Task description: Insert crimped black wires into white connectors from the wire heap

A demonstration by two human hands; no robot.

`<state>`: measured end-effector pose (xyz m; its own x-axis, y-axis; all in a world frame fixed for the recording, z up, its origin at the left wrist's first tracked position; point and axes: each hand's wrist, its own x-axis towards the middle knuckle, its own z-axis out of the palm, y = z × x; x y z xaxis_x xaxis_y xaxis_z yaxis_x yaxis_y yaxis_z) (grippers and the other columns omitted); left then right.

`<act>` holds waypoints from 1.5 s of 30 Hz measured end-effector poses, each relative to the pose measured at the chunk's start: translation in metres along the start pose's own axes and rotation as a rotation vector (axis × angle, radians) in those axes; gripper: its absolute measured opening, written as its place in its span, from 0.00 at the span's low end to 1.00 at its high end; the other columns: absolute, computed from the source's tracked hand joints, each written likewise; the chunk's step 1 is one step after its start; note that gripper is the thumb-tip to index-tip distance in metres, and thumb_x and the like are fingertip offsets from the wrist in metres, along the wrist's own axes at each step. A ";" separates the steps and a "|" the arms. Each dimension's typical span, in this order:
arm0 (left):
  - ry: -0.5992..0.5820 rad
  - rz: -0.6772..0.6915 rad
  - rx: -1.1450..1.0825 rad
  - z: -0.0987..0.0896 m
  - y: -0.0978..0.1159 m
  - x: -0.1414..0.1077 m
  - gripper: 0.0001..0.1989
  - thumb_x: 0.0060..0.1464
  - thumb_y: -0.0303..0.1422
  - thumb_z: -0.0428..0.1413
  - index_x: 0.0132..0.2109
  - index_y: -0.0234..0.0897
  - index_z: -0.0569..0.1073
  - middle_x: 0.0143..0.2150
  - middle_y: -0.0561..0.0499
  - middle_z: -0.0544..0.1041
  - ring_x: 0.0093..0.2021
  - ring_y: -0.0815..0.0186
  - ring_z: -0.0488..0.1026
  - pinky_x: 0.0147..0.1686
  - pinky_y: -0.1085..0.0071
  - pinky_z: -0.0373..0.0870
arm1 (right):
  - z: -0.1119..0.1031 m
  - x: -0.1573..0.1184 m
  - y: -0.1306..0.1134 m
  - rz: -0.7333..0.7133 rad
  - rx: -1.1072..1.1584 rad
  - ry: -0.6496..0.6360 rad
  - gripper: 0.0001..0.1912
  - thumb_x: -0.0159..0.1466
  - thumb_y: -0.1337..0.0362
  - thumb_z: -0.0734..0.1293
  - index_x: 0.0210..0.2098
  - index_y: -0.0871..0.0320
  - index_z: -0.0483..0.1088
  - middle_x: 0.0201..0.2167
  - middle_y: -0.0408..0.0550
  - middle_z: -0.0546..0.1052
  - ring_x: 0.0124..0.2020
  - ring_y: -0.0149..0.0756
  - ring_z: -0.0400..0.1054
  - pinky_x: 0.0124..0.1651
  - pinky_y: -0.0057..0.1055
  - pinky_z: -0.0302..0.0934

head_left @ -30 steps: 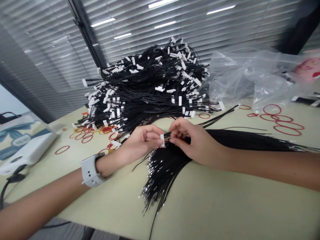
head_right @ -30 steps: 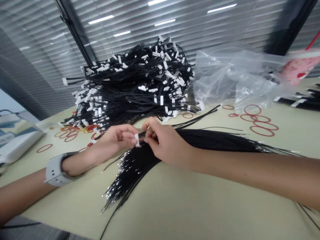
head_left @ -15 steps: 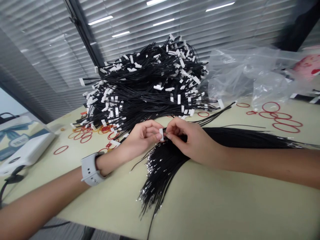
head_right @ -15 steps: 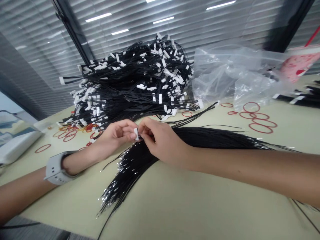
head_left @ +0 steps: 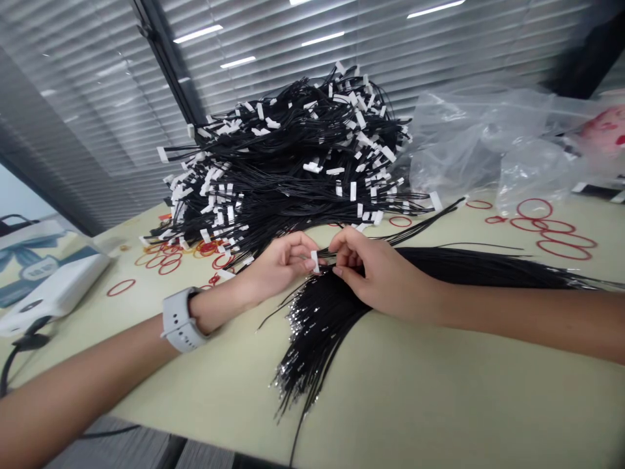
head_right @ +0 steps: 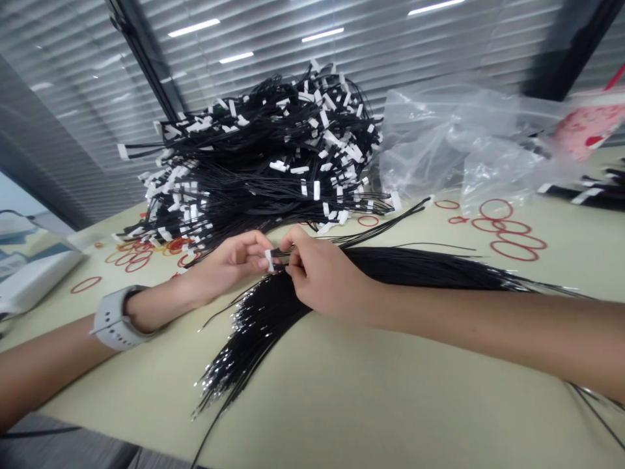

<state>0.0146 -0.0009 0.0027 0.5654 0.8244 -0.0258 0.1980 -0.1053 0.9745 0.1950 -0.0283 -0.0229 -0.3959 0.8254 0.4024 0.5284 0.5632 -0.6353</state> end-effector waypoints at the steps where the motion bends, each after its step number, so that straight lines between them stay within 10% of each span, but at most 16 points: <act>1: -0.001 0.002 -0.002 0.000 0.000 0.000 0.04 0.50 0.23 0.52 0.34 0.32 0.63 0.29 0.52 0.71 0.30 0.72 0.67 0.33 0.73 0.62 | 0.000 0.000 0.000 -0.007 -0.007 -0.005 0.10 0.56 0.72 0.59 0.38 0.57 0.56 0.26 0.40 0.66 0.26 0.27 0.60 0.29 0.26 0.54; 22: 0.038 -0.093 -0.192 -0.007 -0.004 -0.002 0.07 0.47 0.22 0.55 0.36 0.33 0.66 0.28 0.54 0.71 0.30 0.74 0.69 0.34 0.76 0.63 | -0.007 -0.003 -0.001 -0.555 -0.672 0.105 0.12 0.62 0.72 0.53 0.35 0.65 0.67 0.32 0.53 0.67 0.38 0.37 0.59 0.42 0.35 0.56; 45: -0.009 -0.063 -0.166 -0.005 -0.001 -0.003 0.05 0.49 0.23 0.55 0.35 0.32 0.66 0.27 0.51 0.73 0.28 0.74 0.70 0.29 0.79 0.64 | -0.007 -0.002 0.007 -0.476 -0.524 -0.035 0.12 0.58 0.77 0.55 0.36 0.64 0.67 0.31 0.50 0.65 0.30 0.32 0.57 0.35 0.30 0.57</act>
<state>0.0087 -0.0009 0.0030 0.5631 0.8215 -0.0894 0.0989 0.0403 0.9943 0.2043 -0.0262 -0.0235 -0.6933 0.4877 0.5305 0.5799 0.8146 0.0089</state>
